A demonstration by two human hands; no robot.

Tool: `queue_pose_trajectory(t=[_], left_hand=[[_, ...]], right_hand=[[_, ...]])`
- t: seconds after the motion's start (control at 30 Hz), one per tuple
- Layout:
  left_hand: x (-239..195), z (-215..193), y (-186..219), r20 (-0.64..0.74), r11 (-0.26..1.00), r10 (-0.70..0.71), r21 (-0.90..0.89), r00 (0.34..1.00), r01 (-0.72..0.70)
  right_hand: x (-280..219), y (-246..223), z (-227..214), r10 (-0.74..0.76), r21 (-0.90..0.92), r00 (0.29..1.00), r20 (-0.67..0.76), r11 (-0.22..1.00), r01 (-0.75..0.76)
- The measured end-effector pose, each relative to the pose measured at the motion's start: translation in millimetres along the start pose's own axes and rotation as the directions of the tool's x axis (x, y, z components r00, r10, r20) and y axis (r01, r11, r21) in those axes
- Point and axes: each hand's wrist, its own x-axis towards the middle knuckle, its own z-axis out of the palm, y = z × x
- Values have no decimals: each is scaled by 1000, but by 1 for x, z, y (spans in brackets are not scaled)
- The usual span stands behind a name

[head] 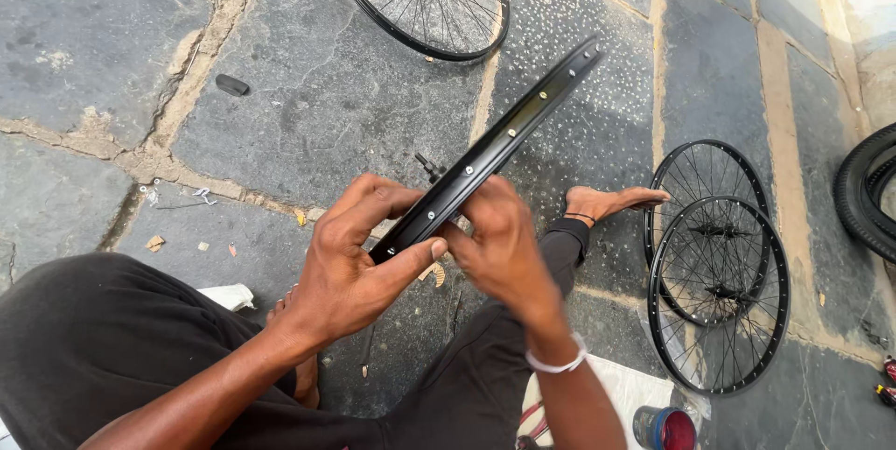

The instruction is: The person sits on a paved surface and works on a bicycle wheel, using their hands to adjust and tighten the small metal nipples on the rim. They rotate the wheel to access different sections and continue the process of securing the spokes.

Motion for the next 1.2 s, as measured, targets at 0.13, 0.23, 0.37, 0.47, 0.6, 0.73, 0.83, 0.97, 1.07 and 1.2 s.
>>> queue_pose_trajectory(t=[0.13, 0.23, 0.37, 0.47, 0.6, 0.73, 0.83, 0.97, 1.07, 1.2], left_hand=[[-3, 9, -4, -21, 996, 88, 11, 996, -88], [-6, 12, -6, 1, 992, 116, 53, 993, -116], [-7, 11, 3, 27, 987, 128, 99, 991, -130], [-4, 14, 9, 14, 964, 192, 182, 981, -192], [15, 16, 16, 62, 965, 138, 218, 988, -149], [22, 11, 20, 69, 962, 201, 172, 977, -210], [5, 13, 15, 59, 966, 214, 133, 975, -220], [-11, 20, 0, 30, 979, 160, 124, 987, -162], [-11, 18, -7, 6, 973, 203, 108, 979, -202], [-6, 15, -14, 28, 980, 173, 95, 985, -175]], right_hand=[[-19, -31, 76, 219, 132, 760, -611, 976, -174], [-24, -37, 102, 341, 280, 603, -722, 940, -196], [-33, -42, 91, 418, 585, 647, -638, 809, 55], [-45, -40, 73, 318, 494, 742, -590, 869, 21], [-57, -35, 70, 422, 659, 801, -424, 751, -48], [-54, -15, 77, 485, 784, 824, -294, 616, -83], [-65, -17, 89, 509, 828, 764, -397, 558, 58], [-73, -21, 106, 554, 852, 683, -476, 484, 201], [-74, -21, 106, 594, 917, 712, -374, 349, 191], [-73, -20, 102, 544, 828, 775, -320, 559, -51]])
